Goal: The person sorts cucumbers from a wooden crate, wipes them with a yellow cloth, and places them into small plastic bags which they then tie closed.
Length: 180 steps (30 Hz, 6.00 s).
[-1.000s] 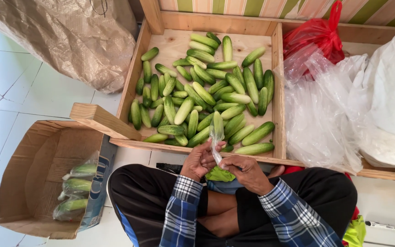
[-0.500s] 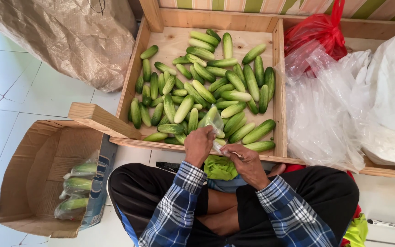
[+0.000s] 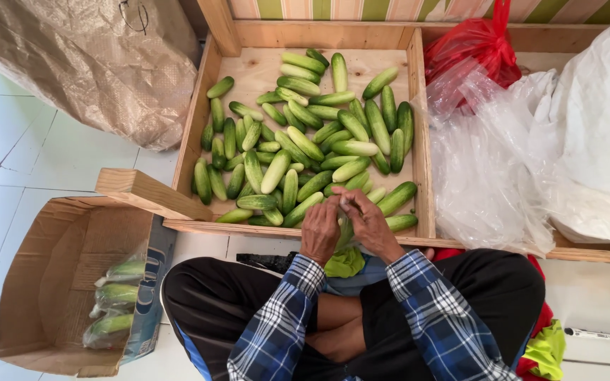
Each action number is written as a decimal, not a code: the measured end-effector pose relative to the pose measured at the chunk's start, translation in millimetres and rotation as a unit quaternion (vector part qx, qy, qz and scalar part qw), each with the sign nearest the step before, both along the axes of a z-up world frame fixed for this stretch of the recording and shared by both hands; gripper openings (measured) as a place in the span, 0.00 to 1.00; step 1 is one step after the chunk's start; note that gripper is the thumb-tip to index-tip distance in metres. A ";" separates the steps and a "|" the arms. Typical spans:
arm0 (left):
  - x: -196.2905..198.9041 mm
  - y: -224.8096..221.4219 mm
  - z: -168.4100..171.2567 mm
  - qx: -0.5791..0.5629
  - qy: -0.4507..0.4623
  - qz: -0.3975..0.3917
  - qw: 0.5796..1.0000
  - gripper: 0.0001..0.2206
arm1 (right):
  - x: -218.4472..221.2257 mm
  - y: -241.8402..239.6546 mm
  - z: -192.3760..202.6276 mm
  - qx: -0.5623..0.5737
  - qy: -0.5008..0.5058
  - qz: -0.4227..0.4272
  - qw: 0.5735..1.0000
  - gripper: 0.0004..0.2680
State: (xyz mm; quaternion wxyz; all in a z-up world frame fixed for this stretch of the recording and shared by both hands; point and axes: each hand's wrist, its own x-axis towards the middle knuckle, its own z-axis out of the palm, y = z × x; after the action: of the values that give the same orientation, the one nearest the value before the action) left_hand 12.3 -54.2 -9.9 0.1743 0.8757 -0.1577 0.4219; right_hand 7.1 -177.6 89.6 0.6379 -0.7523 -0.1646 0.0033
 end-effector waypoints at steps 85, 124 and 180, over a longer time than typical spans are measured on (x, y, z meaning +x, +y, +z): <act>-23.4 -7.1 40.0 -0.506 0.231 -0.061 0.829 0.04 | 4.4 -13.1 -60.6 0.190 0.233 -0.055 0.952 0.08; -66.3 124.8 96.4 -0.818 0.142 -0.004 0.557 0.10 | -29.9 89.9 -61.4 0.210 0.263 0.043 0.941 0.15; -132.9 442.9 -39.9 -0.419 0.222 0.457 0.753 0.15 | -35.4 427.7 -122.4 -0.416 -0.333 0.249 0.809 0.12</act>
State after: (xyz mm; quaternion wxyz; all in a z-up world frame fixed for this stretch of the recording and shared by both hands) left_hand -120.6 388.7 -49.8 0.3400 0.7518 0.4968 0.2690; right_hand -28.3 250.1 -32.8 0.1479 -0.8338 -0.5315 -0.0205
